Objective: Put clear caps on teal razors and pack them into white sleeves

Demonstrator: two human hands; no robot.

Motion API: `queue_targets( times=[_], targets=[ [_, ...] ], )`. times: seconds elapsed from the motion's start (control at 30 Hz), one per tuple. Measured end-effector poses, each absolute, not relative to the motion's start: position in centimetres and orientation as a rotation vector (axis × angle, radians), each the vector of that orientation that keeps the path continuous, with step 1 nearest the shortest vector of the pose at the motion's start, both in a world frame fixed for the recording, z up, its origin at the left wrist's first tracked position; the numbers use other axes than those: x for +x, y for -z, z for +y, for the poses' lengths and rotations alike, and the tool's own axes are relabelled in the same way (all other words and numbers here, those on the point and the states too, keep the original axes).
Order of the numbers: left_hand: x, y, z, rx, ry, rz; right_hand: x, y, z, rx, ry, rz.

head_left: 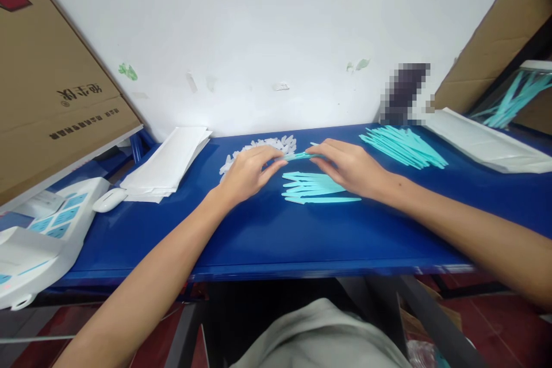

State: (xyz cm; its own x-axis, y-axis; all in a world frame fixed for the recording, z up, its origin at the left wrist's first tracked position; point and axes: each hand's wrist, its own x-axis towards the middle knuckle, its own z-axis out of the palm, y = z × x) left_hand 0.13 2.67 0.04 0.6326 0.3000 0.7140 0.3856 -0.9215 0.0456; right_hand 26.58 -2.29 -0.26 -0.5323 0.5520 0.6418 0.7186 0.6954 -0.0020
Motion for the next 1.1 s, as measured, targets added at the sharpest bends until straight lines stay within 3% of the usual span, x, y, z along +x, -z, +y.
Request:
queue_targets(
  times=[0.43, 0.77, 1.1],
  targets=[
    [0.4, -0.1, 2.2, -2.835, 1.222, -0.618, 26.4, 0.2, -2.5, -0.930, 0.476, -2.317],
    [1.7, 0.4, 2.0, -3.235, 1.905, -1.096, 26.6, -0.3, -3.2, -0.945, 0.391, -2.310],
    [2.3, 0.7, 1.9, -3.286, 1.974, -1.276, 26.2, 0.1, -2.9, -0.950, 0.259, -2.303]
  ],
)
